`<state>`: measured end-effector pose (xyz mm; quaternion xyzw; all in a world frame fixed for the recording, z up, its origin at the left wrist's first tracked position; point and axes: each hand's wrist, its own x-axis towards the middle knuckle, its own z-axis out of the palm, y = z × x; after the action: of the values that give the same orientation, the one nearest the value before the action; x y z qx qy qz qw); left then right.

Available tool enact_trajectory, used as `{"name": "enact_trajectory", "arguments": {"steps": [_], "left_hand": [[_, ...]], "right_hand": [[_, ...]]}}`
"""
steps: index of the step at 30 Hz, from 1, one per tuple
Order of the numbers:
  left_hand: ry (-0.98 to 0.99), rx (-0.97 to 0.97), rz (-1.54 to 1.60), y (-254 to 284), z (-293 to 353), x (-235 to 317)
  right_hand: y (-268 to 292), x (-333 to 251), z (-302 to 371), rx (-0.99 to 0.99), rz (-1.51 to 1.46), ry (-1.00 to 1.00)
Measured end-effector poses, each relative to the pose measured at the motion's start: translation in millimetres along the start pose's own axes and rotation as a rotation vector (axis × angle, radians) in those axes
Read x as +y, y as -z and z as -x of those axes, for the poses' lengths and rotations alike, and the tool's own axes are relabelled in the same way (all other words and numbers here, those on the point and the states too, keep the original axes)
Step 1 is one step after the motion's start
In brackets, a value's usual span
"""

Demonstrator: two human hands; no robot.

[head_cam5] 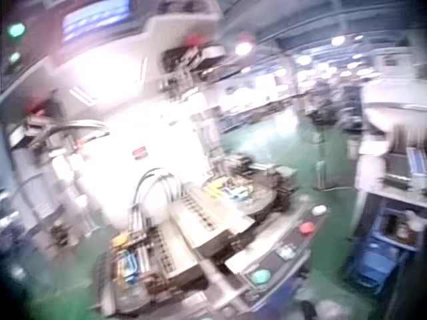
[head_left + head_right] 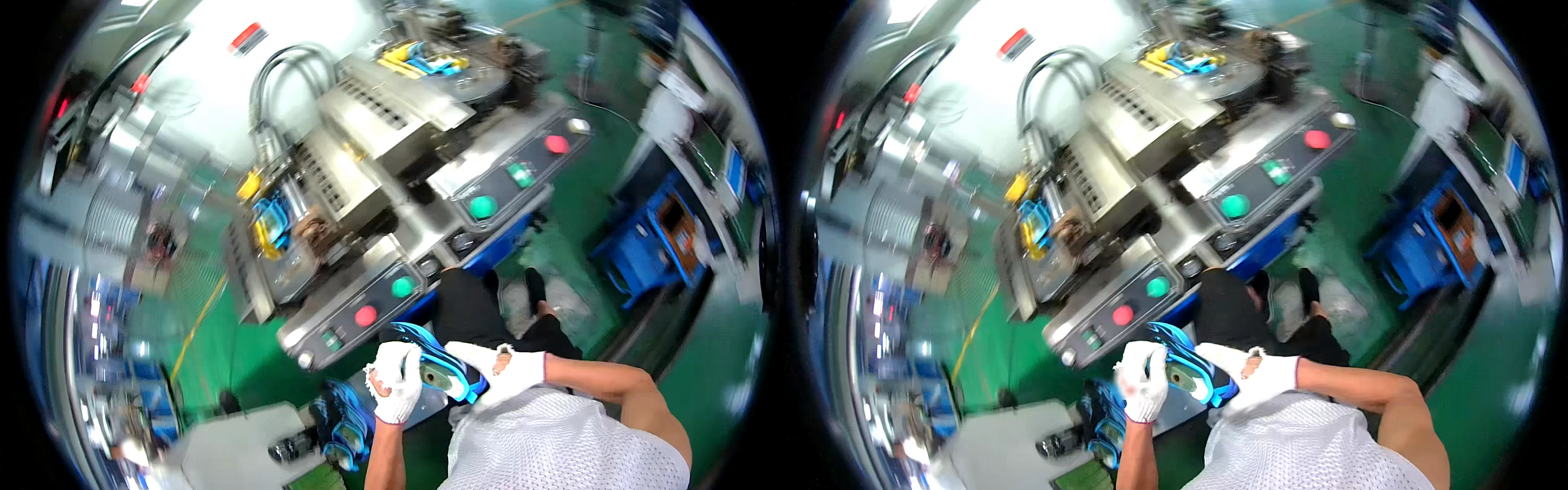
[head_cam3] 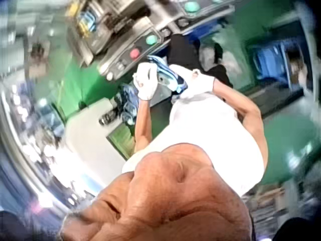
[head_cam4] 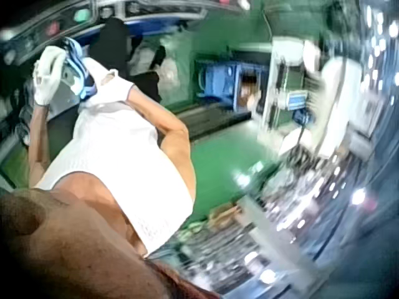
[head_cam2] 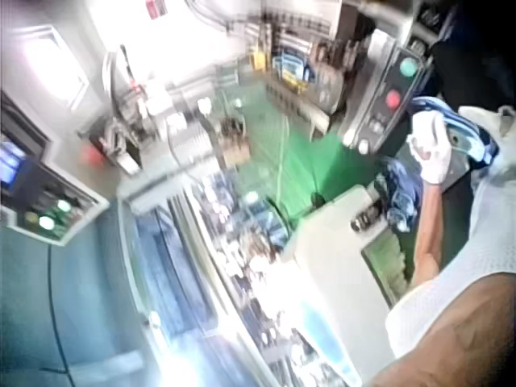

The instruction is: The person places a shoe onto a shaping machine, presses a button to activate the machine, and then removes the shoe and places it onto a conveyor belt.

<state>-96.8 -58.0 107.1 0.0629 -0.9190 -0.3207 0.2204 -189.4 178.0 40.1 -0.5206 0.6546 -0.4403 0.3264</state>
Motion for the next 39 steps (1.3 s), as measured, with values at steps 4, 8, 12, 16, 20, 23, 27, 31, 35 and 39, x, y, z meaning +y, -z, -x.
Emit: {"name": "enact_trajectory", "arguments": {"steps": [4, 8, 12, 16, 20, 23, 27, 31, 35, 39], "left_hand": [[-0.345, -0.134, 0.075, -54, -61, 74], [-0.678, -0.39, 0.26, -103, -118, 171], [-0.77, -0.532, 0.585, -147, -129, 265], [-0.958, -0.6, 0.517, -178, -122, 272], [-0.809, -0.718, 0.398, -198, -107, 218], [-0.553, -0.796, 0.346, -207, -87, 152], [-0.343, -0.857, 0.311, -211, -58, 103], [-0.011, -0.808, 0.232, -198, -33, 79], [0.045, -0.753, 0.293, -200, -29, 58], [0.156, -0.708, 0.265, -179, -30, 68]], "right_hand": [[-7, -1, 42, 0.586, 0.007, 0.027], [4, -10, 102, 1.073, -0.089, -0.056], [43, -28, 175, 1.529, -0.436, 0.024], [138, -16, 234, 1.974, 0.076, -0.076], [288, 49, 303, 2.188, 0.561, -0.562], [407, 61, 324, 2.234, 0.311, -0.623], [508, 135, 424, 2.214, 0.192, -0.614], [567, 177, 458, 2.22, 0.036, -0.704], [611, 181, 573, 2.053, 0.282, -0.697], [496, 228, 476, 1.852, 0.88, -0.857]]}}
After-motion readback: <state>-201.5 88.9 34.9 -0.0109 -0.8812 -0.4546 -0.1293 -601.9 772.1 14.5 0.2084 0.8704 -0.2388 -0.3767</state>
